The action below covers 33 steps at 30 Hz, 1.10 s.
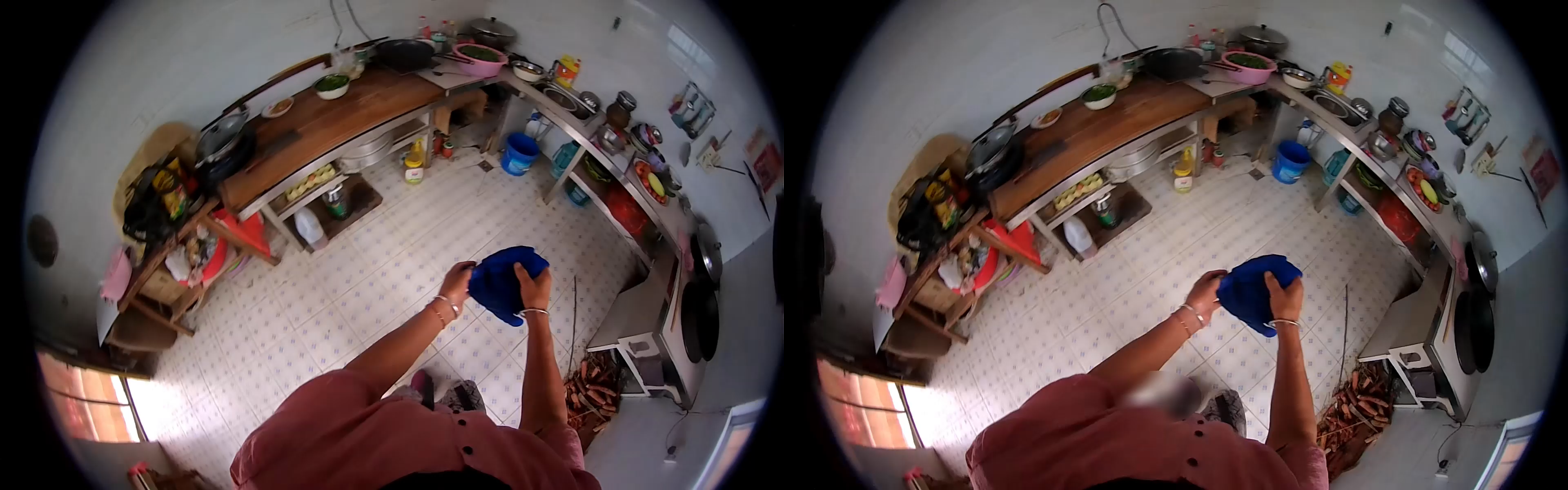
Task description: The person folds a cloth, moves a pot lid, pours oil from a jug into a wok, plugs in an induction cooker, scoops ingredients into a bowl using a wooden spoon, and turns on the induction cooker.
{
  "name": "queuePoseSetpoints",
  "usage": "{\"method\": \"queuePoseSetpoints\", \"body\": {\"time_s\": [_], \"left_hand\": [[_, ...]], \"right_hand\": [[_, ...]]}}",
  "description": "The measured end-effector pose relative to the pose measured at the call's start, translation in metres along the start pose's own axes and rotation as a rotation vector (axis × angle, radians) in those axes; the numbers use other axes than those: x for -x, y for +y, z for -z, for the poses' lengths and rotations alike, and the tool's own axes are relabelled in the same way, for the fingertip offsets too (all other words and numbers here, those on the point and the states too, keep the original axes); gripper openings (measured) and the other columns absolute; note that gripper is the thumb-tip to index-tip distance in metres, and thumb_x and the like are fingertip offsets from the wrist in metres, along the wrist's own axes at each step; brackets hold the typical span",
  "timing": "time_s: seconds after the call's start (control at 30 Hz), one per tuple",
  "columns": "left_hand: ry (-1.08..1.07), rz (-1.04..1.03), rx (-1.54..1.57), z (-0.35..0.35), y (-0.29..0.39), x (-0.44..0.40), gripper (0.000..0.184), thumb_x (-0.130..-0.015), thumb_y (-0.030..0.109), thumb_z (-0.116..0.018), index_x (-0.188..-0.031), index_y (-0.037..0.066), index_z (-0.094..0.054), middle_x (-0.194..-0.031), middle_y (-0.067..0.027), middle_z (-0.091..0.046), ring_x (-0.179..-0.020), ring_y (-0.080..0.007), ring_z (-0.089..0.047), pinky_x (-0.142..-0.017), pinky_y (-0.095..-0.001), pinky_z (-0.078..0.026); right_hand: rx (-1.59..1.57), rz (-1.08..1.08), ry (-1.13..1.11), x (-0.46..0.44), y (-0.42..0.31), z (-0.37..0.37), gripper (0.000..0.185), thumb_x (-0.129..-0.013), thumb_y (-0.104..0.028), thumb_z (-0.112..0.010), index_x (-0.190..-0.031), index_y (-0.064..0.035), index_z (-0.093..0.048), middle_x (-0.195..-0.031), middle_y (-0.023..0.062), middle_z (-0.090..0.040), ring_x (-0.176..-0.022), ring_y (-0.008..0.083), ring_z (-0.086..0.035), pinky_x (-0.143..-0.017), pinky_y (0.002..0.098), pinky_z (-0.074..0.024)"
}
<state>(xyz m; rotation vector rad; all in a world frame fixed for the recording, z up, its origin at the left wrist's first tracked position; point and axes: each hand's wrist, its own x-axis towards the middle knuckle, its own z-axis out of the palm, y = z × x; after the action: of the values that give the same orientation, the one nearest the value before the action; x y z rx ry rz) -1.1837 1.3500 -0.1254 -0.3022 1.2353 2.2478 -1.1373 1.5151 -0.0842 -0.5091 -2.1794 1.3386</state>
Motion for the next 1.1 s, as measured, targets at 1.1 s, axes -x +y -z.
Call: {"method": "queuePoseSetpoints", "body": {"time_s": [1.1], "left_hand": [[0.111,0.068,0.206,0.095,0.349,-0.533,0.044,-0.092,0.039,-0.047,-0.118,0.004,-0.052,-0.108,-0.0114,-0.061,-0.096,-0.0251,-0.061,-0.084,-0.0385,-0.050]], "right_hand": [[-0.067,-0.090,-0.430,-0.472,0.013,-0.484,0.054,-0.077,-0.036,-0.068,-0.110,0.0041,-0.052,-0.095,0.0156,-0.064,-0.080,0.0221,-0.062,-0.074,0.0317,-0.0494]]}}
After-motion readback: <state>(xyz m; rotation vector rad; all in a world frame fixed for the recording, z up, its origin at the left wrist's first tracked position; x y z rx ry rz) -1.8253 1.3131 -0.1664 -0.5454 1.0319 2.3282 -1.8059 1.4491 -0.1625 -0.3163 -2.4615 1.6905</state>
